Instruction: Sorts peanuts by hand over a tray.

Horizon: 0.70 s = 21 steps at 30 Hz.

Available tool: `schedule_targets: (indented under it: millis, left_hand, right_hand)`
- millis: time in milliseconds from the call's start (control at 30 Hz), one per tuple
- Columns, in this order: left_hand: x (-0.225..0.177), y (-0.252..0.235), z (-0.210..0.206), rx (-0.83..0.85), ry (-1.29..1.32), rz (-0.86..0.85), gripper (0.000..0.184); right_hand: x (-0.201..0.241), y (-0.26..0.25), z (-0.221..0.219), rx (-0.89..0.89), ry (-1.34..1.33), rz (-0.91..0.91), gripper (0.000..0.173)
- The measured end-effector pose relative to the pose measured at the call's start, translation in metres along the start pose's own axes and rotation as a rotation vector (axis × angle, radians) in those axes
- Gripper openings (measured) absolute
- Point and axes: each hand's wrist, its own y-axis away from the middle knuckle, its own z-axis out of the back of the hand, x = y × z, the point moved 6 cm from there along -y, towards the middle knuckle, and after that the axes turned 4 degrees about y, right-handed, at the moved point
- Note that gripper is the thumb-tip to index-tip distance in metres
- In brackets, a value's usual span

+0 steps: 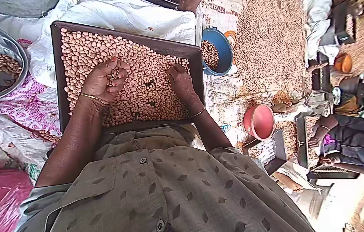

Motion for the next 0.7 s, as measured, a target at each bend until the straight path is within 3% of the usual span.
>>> schedule_targets:
  millis: [100, 167, 233, 300, 333, 400, 533, 600, 700]
  left_hand:
    - [-0.002, 0.001, 0.000, -0.003, -0.003, -0.004, 0.046]
    - [-0.001, 0.000, 0.001, 0.004, 0.003, -0.008, 0.047]
    - [0.000, -0.001, 0.002, 0.016, 0.012, -0.011, 0.047]
    - [0.001, 0.000, 0.001, 0.014, 0.012, -0.007, 0.047]
    - [0.002, 0.000, 0.000, 0.014, 0.008, -0.003, 0.047]
    - [0.001, -0.002, 0.000, 0.015, 0.004, 0.006, 0.046]
    - [0.001, 0.000, 0.001, 0.017, 0.012, 0.004, 0.048]
    - [0.001, -0.001, 0.001, 0.013, 0.001, 0.007, 0.047]
    - [0.001, -0.002, 0.002, 0.004, -0.009, 0.007, 0.046]
  right_hand:
    - [-0.010, -0.002, 0.003, -0.026, -0.145, -0.017, 0.022]
    - [-0.030, -0.003, 0.019, -0.221, -0.555, -0.095, 0.022]
    - [-0.056, -0.002, 0.042, -0.473, -1.123, -0.357, 0.028]
    - [-0.073, -0.003, 0.061, -0.590, -1.546, -0.602, 0.042]
    - [-0.075, -0.006, 0.066, -0.586, -1.610, -0.628, 0.047]
    - [-0.060, -0.013, 0.063, -0.442, -1.496, -0.502, 0.041]
    - [0.007, -0.018, 0.026, 0.004, -0.990, -0.017, 0.017]
    - [0.025, -0.018, 0.007, 0.014, -0.632, 0.121, 0.019]
    - [0.039, -0.015, -0.009, -0.029, -0.273, 0.173, 0.023]
